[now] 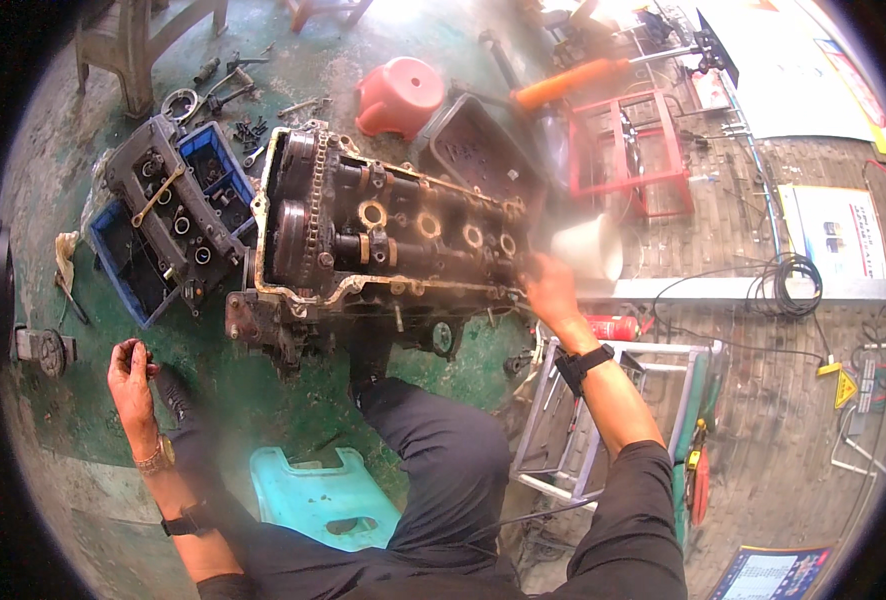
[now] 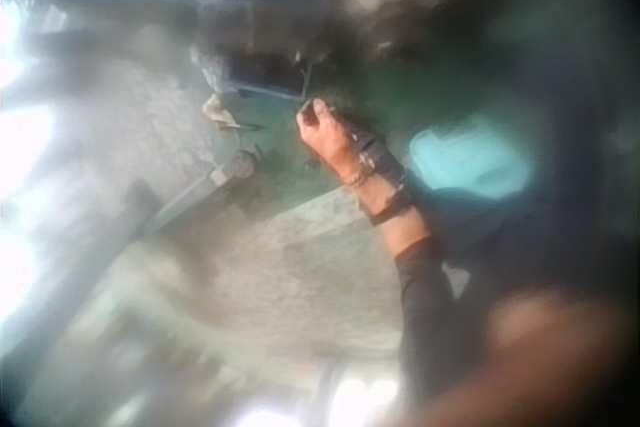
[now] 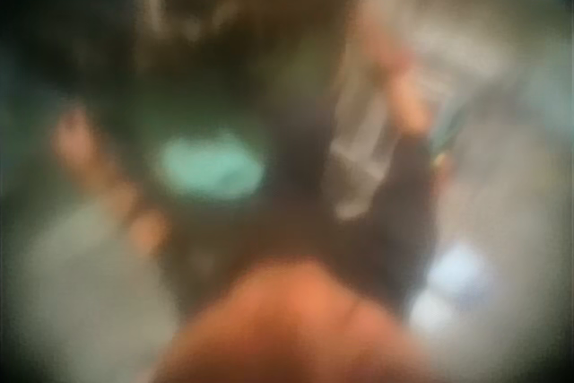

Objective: The person removes small metal parts from a blue bin and places them into corresponding holes on an engine block. The person then uses both hands to rotate the camshaft and timing chain to align components.

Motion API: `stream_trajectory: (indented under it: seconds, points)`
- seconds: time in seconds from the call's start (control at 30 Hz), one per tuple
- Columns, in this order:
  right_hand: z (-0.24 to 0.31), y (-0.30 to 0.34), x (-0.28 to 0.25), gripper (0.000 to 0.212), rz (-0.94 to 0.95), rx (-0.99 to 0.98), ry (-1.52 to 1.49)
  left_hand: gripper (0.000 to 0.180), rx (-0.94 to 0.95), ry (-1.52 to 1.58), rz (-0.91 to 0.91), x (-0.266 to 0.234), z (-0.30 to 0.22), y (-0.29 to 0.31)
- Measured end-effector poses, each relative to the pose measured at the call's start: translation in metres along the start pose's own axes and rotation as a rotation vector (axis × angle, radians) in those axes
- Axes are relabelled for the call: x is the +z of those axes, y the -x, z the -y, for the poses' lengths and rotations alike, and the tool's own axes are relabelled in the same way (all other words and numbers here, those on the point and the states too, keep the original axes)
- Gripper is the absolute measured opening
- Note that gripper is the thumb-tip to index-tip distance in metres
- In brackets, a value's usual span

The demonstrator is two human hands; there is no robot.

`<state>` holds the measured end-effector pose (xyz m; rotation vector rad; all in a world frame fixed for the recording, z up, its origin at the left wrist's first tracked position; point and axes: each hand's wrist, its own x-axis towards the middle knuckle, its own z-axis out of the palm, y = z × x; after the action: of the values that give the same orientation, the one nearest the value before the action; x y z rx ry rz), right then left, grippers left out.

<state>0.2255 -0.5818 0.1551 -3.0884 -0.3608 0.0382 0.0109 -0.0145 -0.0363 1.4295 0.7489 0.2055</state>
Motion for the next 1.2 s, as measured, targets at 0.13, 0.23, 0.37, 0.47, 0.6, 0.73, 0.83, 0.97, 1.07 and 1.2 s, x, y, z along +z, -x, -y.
stream_trajectory:
  seconds: [0.13,0.23,0.37,0.47,0.6,0.73,0.83,0.97,1.07,1.2]
  points:
    - [0.003,-0.001,0.000,0.031,-0.025,-0.051,0.046,0.020,-0.011,-0.007,0.017,-0.001,0.001,-0.001]
    - [0.009,-0.004,-0.001,0.030,0.022,-0.001,0.064,0.019,-0.009,-0.002,0.006,-0.001,0.001,0.000]
    - [0.017,-0.009,-0.008,0.030,0.127,0.057,0.117,0.019,-0.031,-0.007,0.007,0.000,0.000,0.000]
    - [0.020,-0.012,-0.013,0.032,0.169,0.092,0.101,0.019,-0.043,-0.003,0.012,0.000,-0.001,0.000]
    - [0.018,-0.012,-0.013,0.034,0.166,0.088,0.000,0.019,-0.021,0.007,0.011,0.000,-0.001,0.000]
    - [0.014,-0.009,-0.010,0.036,0.112,0.102,-0.067,0.019,-0.013,0.003,0.017,0.001,-0.003,0.000]
    - [0.010,-0.009,-0.009,0.039,0.099,0.118,-0.078,0.019,-0.003,-0.008,0.004,0.003,-0.003,0.001]
    - [0.007,-0.011,-0.005,0.041,0.131,0.068,0.084,0.018,-0.003,-0.011,-0.002,0.005,-0.003,0.001]
    - [0.006,-0.009,0.000,0.036,0.115,-0.024,0.229,0.018,-0.003,-0.009,0.006,0.004,-0.002,0.000]
    - [0.007,-0.009,0.001,0.029,0.151,-0.028,0.288,0.019,0.002,0.000,0.007,0.003,0.002,-0.001]
